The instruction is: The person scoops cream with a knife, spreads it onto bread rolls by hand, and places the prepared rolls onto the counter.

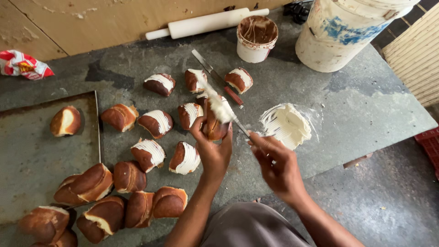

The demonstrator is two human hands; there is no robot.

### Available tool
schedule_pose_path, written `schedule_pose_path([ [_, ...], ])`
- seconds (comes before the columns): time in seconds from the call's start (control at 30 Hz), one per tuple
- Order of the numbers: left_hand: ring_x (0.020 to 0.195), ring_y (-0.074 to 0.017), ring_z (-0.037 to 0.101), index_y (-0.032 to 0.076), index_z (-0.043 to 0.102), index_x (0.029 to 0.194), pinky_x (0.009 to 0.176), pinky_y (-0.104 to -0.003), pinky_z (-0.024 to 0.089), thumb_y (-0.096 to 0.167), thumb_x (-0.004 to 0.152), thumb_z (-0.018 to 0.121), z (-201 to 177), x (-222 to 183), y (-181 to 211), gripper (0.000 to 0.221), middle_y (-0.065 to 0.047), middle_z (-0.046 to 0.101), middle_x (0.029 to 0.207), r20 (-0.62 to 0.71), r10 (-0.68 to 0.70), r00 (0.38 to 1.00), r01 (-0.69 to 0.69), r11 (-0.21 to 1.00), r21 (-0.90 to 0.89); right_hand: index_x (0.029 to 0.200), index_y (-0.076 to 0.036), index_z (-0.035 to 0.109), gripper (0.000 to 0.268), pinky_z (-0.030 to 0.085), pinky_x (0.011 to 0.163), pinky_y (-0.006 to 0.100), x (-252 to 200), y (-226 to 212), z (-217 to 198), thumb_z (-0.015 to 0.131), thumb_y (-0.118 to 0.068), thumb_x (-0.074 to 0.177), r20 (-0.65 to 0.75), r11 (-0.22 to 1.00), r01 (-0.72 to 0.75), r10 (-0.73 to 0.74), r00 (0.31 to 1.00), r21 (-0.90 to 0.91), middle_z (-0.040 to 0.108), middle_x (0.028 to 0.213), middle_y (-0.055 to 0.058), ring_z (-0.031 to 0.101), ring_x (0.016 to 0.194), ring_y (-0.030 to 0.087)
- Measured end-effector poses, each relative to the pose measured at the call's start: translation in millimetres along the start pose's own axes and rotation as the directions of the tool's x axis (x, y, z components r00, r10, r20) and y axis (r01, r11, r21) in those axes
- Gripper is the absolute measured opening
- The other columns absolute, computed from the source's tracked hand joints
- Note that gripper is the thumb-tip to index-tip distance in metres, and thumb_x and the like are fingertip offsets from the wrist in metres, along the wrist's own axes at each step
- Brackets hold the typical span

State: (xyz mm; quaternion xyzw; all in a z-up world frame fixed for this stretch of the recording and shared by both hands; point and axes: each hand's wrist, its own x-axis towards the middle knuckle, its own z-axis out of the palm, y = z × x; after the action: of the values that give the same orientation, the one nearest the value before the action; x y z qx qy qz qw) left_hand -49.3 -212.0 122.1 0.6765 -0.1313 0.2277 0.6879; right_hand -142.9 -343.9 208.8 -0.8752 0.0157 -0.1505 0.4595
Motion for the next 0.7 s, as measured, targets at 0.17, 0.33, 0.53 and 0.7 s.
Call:
schedule_pose_path([
  [0.17, 0.114, -0.0270, 0.058, 0.001, 0.034, 0.136, 0.099, -0.046, 0.051, 0.006, 0.081, 0.085, -5, -2, -13, 0.075, -0.026, 0.050, 0.128, 0.062, 0.183, 0.981, -0.191, 0.870, 0.454, 0.133, -0.018, 0.069, 0.047, 0.059, 0.062, 0.031, -21, -25, 10, 0.066, 0.001, 0.091, 0.013, 0.917, 0.292, -0.299, 0.954, -0.272, 0.075, 0.112, 0.006, 0.072, 0.081, 0.017],
  [0.33, 0.119, -0.0236, 0.057, 0.004, 0.035, 0.142, 0.096, -0.037, 0.057, 0.005, 0.087, 0.081, -13, 2, -14, 0.072, -0.016, 0.047, 0.131, 0.020, -0.355, 0.935, 0.339, 0.874, -0.348, 0.124, -0.020, 0.074, 0.045, 0.064, 0.064, 0.029, -31, -2, 11, 0.070, 0.005, 0.087, 0.100, 0.980, 0.190, -0.183, 0.978, -0.066, 0.077, 0.116, 0.006, 0.077, 0.083, 0.013],
  [0.53, 0.126, -0.0217, 0.057, 0.010, 0.040, 0.146, 0.107, -0.039, 0.052, 0.001, 0.085, 0.074, -65, 20, -13, 0.071, -0.009, 0.054, 0.138, 0.203, -0.605, 0.770, 0.509, 0.390, -0.768, 0.131, -0.015, 0.069, 0.043, 0.058, 0.066, 0.026, -24, 49, -21, 0.059, 0.003, 0.093, -0.049, 0.957, -0.226, 0.238, 0.970, 0.182, 0.075, 0.120, 0.007, 0.070, 0.087, 0.014],
  [0.7, 0.126, -0.0223, 0.056, 0.007, 0.041, 0.148, 0.106, -0.040, 0.050, 0.004, 0.092, 0.075, -89, 21, -15, 0.066, -0.009, 0.056, 0.137, 0.243, -0.537, 0.808, 0.464, 0.326, -0.824, 0.136, -0.009, 0.067, 0.040, 0.046, 0.057, 0.023, -18, 49, -28, 0.065, -0.004, 0.096, -0.096, 0.943, -0.298, 0.313, 0.945, 0.145, 0.075, 0.108, 0.007, 0.061, 0.075, 0.010],
])
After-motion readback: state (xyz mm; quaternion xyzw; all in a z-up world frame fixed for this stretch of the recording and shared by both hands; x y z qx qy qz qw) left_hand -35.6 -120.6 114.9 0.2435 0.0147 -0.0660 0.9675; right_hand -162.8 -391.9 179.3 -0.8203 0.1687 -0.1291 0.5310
